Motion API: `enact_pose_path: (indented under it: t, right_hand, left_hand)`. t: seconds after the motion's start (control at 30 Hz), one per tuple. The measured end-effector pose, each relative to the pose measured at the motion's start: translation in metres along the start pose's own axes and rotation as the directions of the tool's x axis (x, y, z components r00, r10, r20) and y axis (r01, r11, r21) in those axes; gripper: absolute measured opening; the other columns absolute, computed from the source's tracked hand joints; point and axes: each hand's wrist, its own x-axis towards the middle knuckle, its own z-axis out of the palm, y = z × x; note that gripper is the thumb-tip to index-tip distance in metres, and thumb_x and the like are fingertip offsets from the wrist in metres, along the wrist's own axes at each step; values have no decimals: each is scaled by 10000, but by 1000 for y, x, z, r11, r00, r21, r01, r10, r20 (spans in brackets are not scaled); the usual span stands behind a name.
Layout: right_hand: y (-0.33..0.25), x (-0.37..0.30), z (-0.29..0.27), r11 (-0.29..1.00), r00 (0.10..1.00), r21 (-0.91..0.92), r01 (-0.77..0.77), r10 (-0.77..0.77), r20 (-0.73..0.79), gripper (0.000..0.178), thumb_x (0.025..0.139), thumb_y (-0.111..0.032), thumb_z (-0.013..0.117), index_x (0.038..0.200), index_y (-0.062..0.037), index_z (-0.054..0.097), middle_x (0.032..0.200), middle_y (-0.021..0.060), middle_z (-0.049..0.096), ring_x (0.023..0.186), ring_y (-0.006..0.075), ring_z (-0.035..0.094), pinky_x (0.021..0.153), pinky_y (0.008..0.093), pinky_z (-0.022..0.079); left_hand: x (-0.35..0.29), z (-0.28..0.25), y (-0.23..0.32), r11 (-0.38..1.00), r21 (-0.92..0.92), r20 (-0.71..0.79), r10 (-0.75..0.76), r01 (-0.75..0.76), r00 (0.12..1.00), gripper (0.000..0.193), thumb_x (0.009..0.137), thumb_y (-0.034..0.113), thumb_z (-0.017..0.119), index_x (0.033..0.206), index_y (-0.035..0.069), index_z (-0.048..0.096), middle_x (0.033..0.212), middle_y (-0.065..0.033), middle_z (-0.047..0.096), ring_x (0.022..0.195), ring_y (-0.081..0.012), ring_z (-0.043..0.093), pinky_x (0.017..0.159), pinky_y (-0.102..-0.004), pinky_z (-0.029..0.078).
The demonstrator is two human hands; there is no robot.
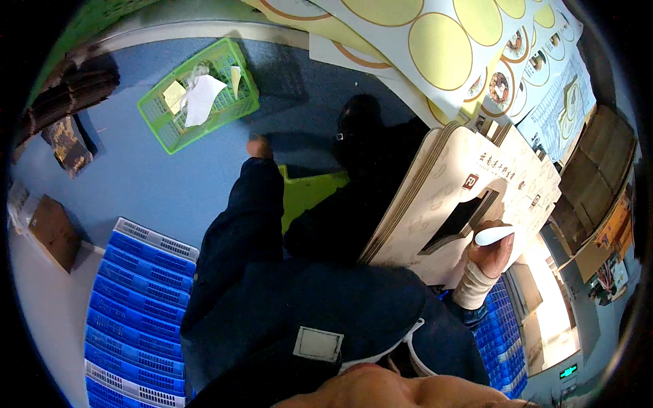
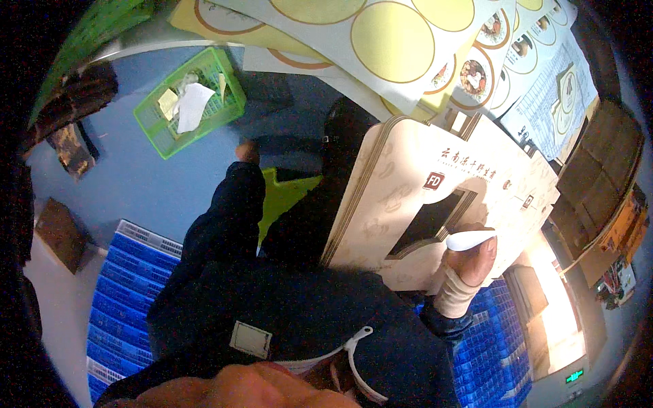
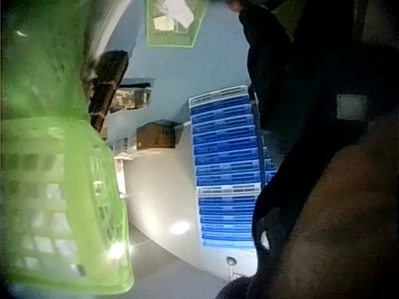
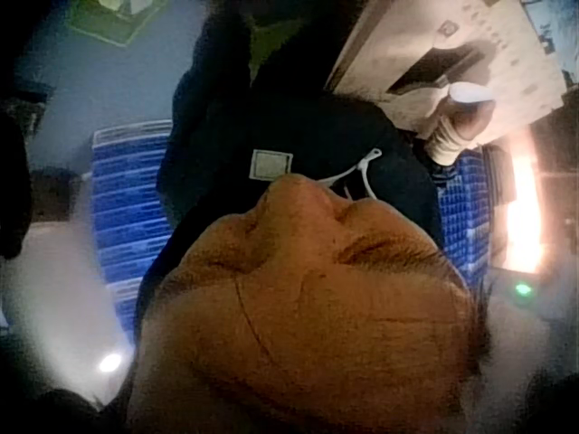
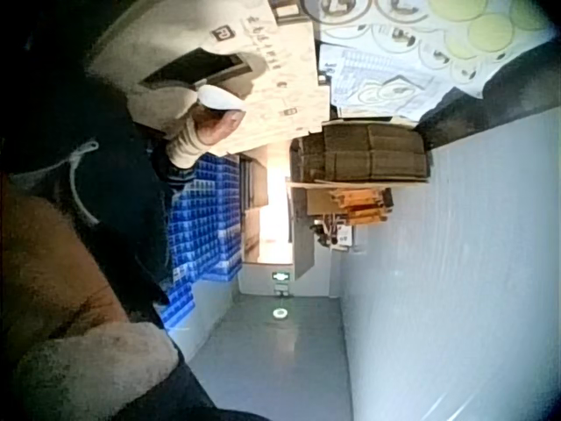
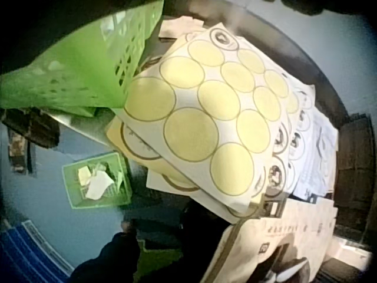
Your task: The person assembles flat cardboard boxes by folding them into shape and applying circular stickers to the center. They handle stacks of cardboard, peel stickers from a sheet, and place them onto the boxes.
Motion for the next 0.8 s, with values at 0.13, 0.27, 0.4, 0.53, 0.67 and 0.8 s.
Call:
enact_pose_path:
  t: [0.13, 0.27, 0.4, 0.53, 0.67, 0.8]
  right_hand:
    - [0, 9, -4, 997, 999, 70, -38, 37, 24, 322, 897, -337, 532, 979, -27, 502, 842, 85, 557, 720, 183, 546, 590, 296, 452]
    - [1, 4, 7, 1000, 1000, 8, 8, -8, -25, 310, 915, -338, 501, 948, -30, 500, 782, 88, 535, 650, 182, 507, 546, 284, 413]
    - [-6, 6, 27, 997, 998, -26, 67, -67, 7, 287, 949, -320, 444, 870, -47, 488, 693, 80, 493, 536, 156, 424, 491, 267, 345]
    - [-8, 8, 23, 996, 981, 28, 84, -88, 173, 272, 947, -309, 447, 847, -57, 472, 681, 76, 486, 536, 155, 418, 487, 267, 337]
    - [-3, 7, 16, 999, 998, 29, 41, -42, 45, 284, 920, -329, 493, 871, -49, 479, 709, 94, 506, 579, 172, 461, 484, 283, 375]
    - [-5, 10, 22, 999, 999, 26, 46, -46, -4, 277, 928, -316, 472, 842, -53, 455, 673, 88, 482, 554, 160, 430, 497, 278, 346]
  left_hand:
    - [-8, -10, -21, 899, -326, -5, -310, 292, 951, 169, 793, 115, 565, 893, -1, 637, 756, -160, 654, 645, -319, 621, 567, -409, 489]
    - [10, -71, 33, 359, -885, 68, -531, 297, 844, 159, 774, 17, 556, 897, -46, 634, 807, -123, 668, 695, -242, 624, 619, -357, 481]
    - [49, -126, 49, 122, -972, 46, -738, 200, 674, 162, 776, -2, 559, 903, -77, 627, 883, -95, 660, 787, -195, 602, 691, -320, 456]
    - [65, -134, 60, 342, -909, -18, -606, 240, 795, 205, 805, 73, 610, 985, -24, 615, 943, -113, 653, 816, -224, 613, 720, -351, 479]
    - [69, -105, 32, 708, -706, -339, -334, -3, 880, 258, 819, 110, 591, 1044, -14, 595, 995, -133, 629, 879, -273, 590, 770, -367, 464]
    - [76, -101, 14, 735, -674, -387, -255, -83, 886, 272, 845, 150, 562, 1051, -27, 574, 948, -185, 607, 820, -327, 590, 740, -389, 474]
